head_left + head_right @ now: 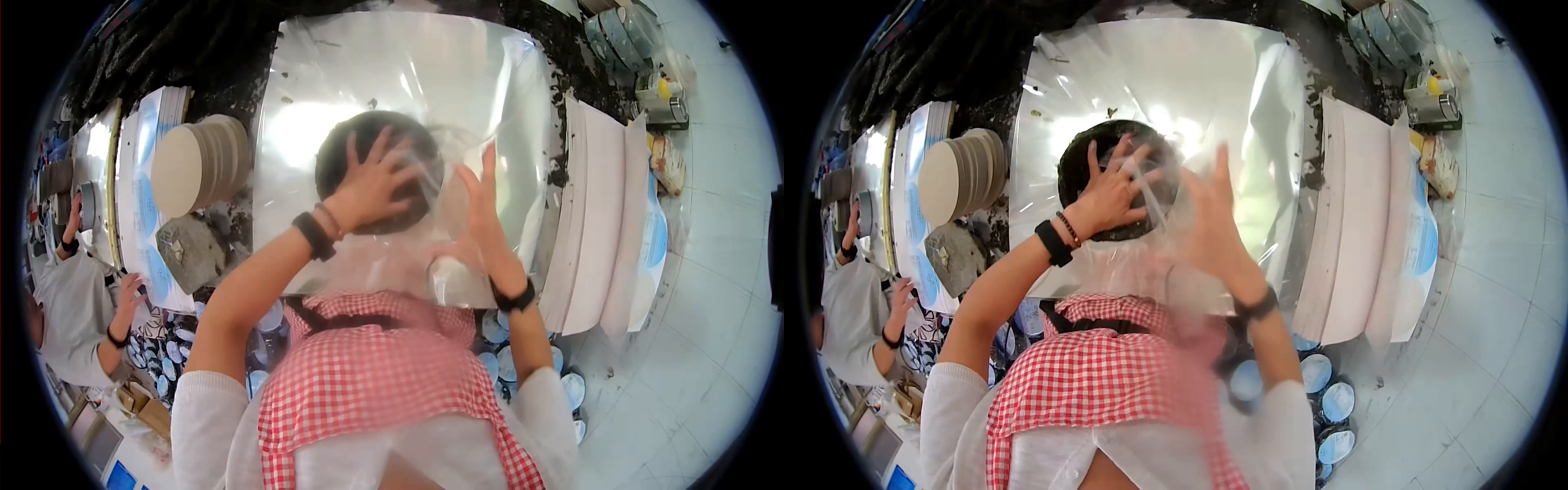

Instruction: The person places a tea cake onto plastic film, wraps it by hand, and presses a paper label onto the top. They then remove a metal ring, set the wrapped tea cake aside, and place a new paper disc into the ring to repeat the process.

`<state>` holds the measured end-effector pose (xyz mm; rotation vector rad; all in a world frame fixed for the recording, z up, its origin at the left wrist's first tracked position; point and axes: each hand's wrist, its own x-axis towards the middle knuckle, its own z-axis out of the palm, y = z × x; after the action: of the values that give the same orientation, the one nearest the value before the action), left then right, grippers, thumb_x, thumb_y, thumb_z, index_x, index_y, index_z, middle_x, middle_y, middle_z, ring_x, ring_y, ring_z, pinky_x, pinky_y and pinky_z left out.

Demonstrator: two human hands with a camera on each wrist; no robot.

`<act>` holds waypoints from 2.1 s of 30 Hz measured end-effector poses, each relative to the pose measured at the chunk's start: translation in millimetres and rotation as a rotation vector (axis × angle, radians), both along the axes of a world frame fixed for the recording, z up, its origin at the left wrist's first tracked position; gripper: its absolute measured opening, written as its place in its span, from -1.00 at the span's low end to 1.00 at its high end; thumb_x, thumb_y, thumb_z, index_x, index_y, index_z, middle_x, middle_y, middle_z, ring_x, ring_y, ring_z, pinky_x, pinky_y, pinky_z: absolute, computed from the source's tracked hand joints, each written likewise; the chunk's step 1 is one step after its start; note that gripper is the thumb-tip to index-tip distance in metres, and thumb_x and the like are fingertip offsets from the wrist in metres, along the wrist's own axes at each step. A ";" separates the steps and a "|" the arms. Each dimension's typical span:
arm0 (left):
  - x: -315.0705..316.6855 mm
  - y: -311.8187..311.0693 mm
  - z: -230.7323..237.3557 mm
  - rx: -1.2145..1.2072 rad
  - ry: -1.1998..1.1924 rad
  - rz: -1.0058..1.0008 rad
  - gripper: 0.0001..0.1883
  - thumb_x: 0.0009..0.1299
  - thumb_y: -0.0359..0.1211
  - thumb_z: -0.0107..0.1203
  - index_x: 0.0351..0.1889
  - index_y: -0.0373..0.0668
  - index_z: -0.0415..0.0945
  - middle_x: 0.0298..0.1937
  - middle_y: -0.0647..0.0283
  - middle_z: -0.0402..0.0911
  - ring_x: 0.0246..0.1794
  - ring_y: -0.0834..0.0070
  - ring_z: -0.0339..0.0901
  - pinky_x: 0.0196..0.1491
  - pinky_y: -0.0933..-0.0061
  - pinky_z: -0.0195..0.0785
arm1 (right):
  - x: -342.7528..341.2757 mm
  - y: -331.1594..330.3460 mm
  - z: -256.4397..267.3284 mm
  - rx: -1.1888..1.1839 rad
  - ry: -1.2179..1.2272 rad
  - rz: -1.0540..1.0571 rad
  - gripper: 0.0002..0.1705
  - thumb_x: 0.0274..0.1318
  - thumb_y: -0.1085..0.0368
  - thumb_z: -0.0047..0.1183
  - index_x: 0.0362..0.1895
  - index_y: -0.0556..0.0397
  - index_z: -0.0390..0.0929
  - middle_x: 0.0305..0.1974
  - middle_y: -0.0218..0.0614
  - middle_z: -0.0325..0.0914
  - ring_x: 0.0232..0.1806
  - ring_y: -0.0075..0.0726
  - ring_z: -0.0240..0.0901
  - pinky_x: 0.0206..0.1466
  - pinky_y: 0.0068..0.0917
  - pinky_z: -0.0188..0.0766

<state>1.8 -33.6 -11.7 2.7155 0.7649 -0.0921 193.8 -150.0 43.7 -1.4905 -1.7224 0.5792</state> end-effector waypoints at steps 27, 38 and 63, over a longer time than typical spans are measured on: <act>-59.2 10.8 86.0 0.059 -0.180 -0.153 -0.75 0.21 -0.28 0.18 -0.23 -0.24 0.56 -0.14 0.08 0.52 -0.03 0.16 0.42 0.18 0.15 0.24 | -53.4 77.0 -29.9 -0.055 -0.602 0.187 -0.14 -0.32 0.07 0.40 0.23 -0.22 0.43 0.11 -0.07 0.31 0.06 -0.02 0.30 0.06 -0.17 0.29; -126.5 -53.1 151.6 0.445 -0.325 0.175 -0.79 0.02 -0.45 0.18 -0.35 -0.25 0.63 -0.37 0.26 0.62 -0.39 0.31 0.56 -0.30 0.36 0.41 | -55.8 77.7 -32.0 -0.055 -0.678 0.176 -0.15 -0.25 0.08 0.30 0.29 -0.31 0.37 0.09 -0.10 0.31 0.07 -0.07 0.26 0.05 -0.27 0.25; -19.3 28.5 37.7 0.073 -0.462 0.043 -0.86 0.08 -0.52 0.11 -0.40 -0.18 0.42 -0.35 0.25 0.43 -0.25 0.26 0.42 -0.11 0.29 0.27 | -45.0 61.9 -21.5 -0.059 -0.383 0.206 -0.52 -0.21 0.33 0.23 -0.08 0.19 0.56 0.08 0.06 0.41 0.13 0.19 0.32 0.15 -0.20 0.32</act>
<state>-17.5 -5.1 25.9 2.6280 0.6928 0.5618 148.8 -88.1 22.2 -1.5493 -2.1901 0.4734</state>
